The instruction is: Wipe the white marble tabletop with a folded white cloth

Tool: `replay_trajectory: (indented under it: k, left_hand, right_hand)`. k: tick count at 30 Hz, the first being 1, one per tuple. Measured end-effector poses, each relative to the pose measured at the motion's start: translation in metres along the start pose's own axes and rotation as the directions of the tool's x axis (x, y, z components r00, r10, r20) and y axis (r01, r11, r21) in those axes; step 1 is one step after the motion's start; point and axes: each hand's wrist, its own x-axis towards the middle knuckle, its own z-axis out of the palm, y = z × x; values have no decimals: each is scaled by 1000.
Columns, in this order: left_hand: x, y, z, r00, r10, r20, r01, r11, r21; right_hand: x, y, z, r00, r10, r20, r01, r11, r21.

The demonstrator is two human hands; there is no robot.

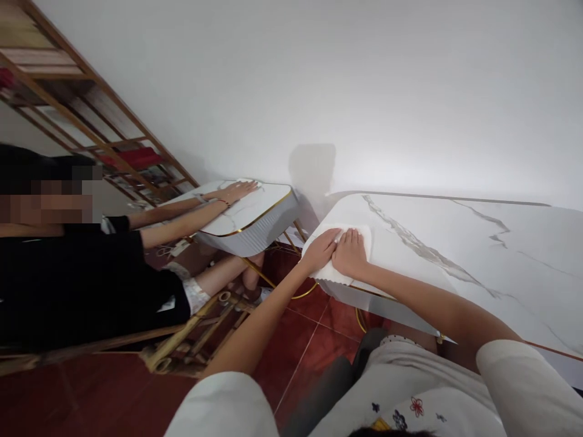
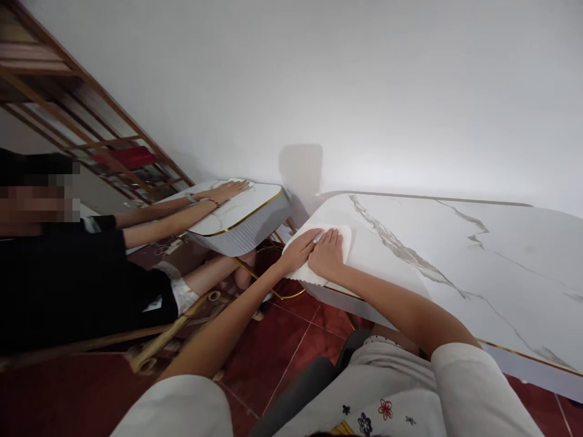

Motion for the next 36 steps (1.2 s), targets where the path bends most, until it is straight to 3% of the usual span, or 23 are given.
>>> replay_trajectory:
  k: [6, 15, 23, 29, 36]
  left_hand:
    - [48, -9, 12, 999, -22, -33, 23, 1000, 14]
    - [128, -7, 41, 995, 29, -92, -36, 996, -79]
    - [192, -39, 57, 995, 87, -37, -92, 984, -154]
    - [221, -73, 65, 994, 97, -49, -104, 975, -196]
    - [215, -111, 54, 998, 56, -22, -59, 985, -160]
  right_hand:
    - [50, 26, 10, 998, 50, 46, -54, 995, 80]
    - [99, 91, 13, 993, 82, -86, -74, 993, 93]
    - [153, 121, 27, 983, 137, -120, -125, 987, 102]
    - [193, 119, 44, 975, 151, -162, -139, 987, 83]
    - [213, 87, 54, 976, 153, -158, -135, 984, 117]
